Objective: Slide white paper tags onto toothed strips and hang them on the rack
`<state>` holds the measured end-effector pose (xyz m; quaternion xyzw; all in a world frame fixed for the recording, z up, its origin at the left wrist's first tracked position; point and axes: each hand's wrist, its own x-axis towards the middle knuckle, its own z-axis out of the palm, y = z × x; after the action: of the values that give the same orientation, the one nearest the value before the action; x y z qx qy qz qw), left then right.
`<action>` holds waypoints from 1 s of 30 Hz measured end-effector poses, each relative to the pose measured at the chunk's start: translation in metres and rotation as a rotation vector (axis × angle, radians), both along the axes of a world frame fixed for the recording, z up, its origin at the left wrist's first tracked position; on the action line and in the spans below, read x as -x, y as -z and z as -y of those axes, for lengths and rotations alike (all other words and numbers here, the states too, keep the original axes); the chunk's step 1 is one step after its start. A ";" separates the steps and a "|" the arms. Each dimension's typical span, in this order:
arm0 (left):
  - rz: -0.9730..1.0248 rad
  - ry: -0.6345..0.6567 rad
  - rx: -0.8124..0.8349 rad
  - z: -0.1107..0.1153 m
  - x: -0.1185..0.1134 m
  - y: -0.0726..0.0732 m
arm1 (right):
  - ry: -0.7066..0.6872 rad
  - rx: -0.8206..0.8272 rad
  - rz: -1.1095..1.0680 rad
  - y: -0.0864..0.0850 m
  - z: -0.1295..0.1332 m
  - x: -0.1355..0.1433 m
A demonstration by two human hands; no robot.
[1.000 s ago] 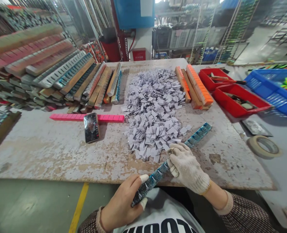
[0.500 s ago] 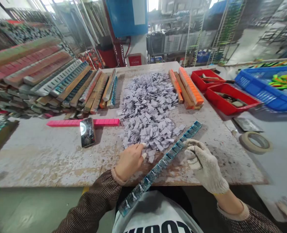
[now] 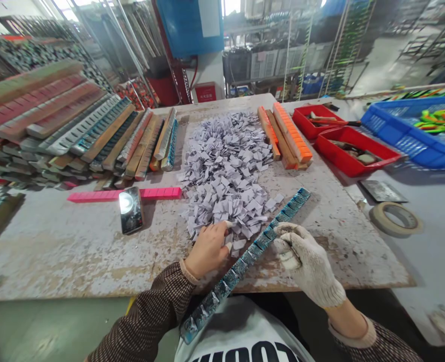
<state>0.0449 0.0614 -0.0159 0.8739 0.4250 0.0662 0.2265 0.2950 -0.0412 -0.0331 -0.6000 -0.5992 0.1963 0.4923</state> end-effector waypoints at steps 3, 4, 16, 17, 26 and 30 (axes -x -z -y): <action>0.073 -0.009 0.036 0.002 -0.003 0.003 | -0.076 0.054 -0.142 0.009 -0.004 -0.002; 0.105 -0.016 0.051 0.002 -0.003 0.005 | -0.091 0.058 -0.160 0.011 -0.004 -0.002; 0.676 0.037 0.449 0.005 0.019 -0.030 | -0.231 -0.136 0.242 -0.040 -0.039 0.063; 0.718 0.038 0.487 0.008 0.020 -0.034 | -0.244 -0.122 0.220 -0.042 -0.042 0.068; 0.766 -0.056 0.698 0.030 0.023 -0.041 | -0.148 -0.120 -0.130 -0.038 -0.031 0.079; 0.595 0.037 0.505 0.037 0.023 -0.039 | -0.123 -0.077 -0.152 -0.028 -0.021 0.079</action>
<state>0.0215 0.0249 0.0233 0.7407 0.3280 0.2058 0.5491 0.2159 -0.0201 -0.0054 -0.5260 -0.6031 0.2481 0.5459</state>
